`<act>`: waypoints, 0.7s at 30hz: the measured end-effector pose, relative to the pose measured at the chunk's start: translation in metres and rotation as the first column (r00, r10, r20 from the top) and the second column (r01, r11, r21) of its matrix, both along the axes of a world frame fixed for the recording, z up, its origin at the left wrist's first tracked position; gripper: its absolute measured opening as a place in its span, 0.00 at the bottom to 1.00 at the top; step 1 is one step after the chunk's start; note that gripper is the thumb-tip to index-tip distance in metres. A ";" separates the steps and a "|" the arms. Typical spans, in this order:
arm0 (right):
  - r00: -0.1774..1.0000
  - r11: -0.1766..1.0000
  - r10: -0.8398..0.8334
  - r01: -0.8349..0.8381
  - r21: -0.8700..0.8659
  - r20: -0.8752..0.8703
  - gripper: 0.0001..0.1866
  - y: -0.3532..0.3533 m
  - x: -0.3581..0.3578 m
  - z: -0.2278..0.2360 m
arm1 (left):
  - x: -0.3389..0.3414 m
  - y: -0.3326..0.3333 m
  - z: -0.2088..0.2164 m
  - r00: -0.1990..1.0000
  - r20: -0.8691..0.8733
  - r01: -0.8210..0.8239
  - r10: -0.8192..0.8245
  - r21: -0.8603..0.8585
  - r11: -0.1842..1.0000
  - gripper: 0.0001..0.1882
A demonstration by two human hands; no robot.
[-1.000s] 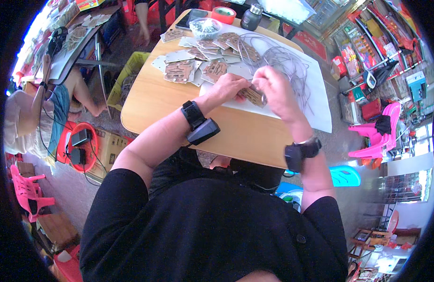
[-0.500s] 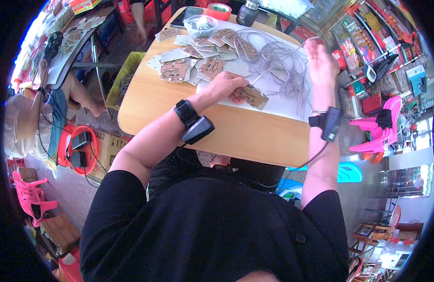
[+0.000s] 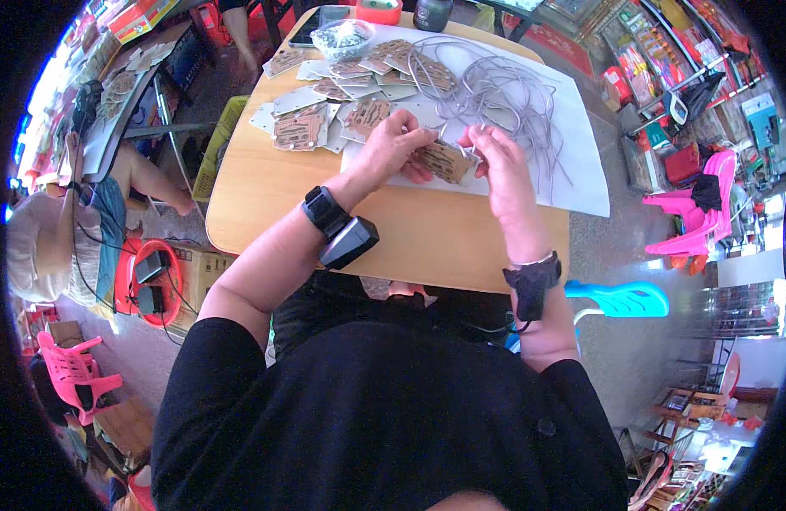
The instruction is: Thread a cord or lace through pre-cut holes in a stack of leather shoe components.
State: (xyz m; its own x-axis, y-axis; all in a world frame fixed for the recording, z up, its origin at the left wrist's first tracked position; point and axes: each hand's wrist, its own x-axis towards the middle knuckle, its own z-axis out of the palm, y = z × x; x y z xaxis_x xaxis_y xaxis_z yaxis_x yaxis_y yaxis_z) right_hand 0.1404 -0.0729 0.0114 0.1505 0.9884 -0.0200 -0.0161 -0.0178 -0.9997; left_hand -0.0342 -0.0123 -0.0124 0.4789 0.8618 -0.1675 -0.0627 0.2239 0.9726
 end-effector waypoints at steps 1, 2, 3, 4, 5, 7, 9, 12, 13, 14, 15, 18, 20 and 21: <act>0.995 0.992 -0.077 0.071 0.105 0.059 0.13 0.003 -0.010 -0.011 | -0.002 0.000 0.000 1.000 -0.005 -0.008 0.008 -0.002 1.000 0.13; 0.980 0.967 -0.166 0.139 0.213 0.111 0.12 0.005 -0.014 -0.019 | -0.002 0.001 0.000 1.000 -0.006 -0.009 0.009 -0.004 1.000 0.14; 0.980 0.967 -0.166 0.140 0.215 0.111 0.12 0.007 -0.014 -0.025 | -0.001 0.001 0.000 1.000 -0.007 -0.009 0.009 -0.002 1.000 0.14; 0.953 0.955 -0.225 0.174 0.240 0.203 0.10 0.008 -0.015 -0.029 | 0.000 -0.001 0.000 0.999 -0.041 0.013 -0.012 0.035 0.999 0.13; 0.914 0.941 -0.282 0.205 0.268 0.293 0.09 0.009 -0.016 -0.032 | 0.001 -0.002 0.000 0.997 -0.076 0.036 -0.031 0.072 0.997 0.13; 0.905 0.930 -0.309 0.224 0.291 0.292 0.10 0.012 -0.012 -0.034 | 0.002 -0.003 -0.001 0.998 -0.037 0.060 -0.056 0.124 0.990 0.14; 0.907 0.934 -0.331 0.275 0.226 0.262 0.09 0.014 -0.008 -0.038 | 0.000 -0.006 -0.001 0.997 0.000 0.080 -0.081 0.176 0.981 0.16; 0.926 0.931 -0.331 0.290 0.220 0.181 0.08 0.014 -0.004 -0.039 | 0.002 -0.012 0.003 0.975 -0.175 0.198 -0.133 0.432 0.880 0.21; 0.935 0.930 -0.333 0.304 0.209 0.120 0.08 0.012 -0.004 -0.038 | 0.003 -0.014 0.003 0.979 -0.182 0.161 -0.088 0.439 0.884 0.22; 0.937 0.931 -0.328 0.298 0.210 0.120 0.08 0.012 -0.005 -0.039 | 0.003 -0.015 0.003 0.981 -0.188 0.125 -0.044 0.446 0.886 0.24; 0.938 0.929 -0.329 0.300 0.215 0.113 0.08 0.013 -0.005 -0.039 | 0.003 -0.014 0.003 0.981 -0.188 0.120 -0.038 0.447 0.887 0.24; 0.932 0.934 -0.328 0.294 0.205 0.154 0.08 0.013 -0.004 -0.042 | 0.002 -0.012 0.004 0.978 -0.201 0.138 -0.049 0.458 0.878 0.24; 0.926 0.940 -0.321 0.285 0.187 0.201 0.08 0.012 -0.006 -0.038 | 0.001 -0.011 0.005 0.949 -0.310 0.187 -0.046 0.443 0.877 0.23; 0.923 0.949 -0.303 0.270 0.163 0.238 0.07 0.010 -0.007 -0.034 | 0.001 -0.012 0.006 0.949 -0.311 0.186 -0.044 0.444 0.877 0.23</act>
State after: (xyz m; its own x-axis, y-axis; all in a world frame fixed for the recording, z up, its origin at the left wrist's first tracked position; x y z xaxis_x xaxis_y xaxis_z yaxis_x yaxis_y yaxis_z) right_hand 0.1334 -0.0633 -0.0230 0.4113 0.8941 0.1774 0.2554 0.0738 -0.9640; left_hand -0.0336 -0.0240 -0.0061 0.5726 0.8146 0.0926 0.2284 -0.2669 0.9363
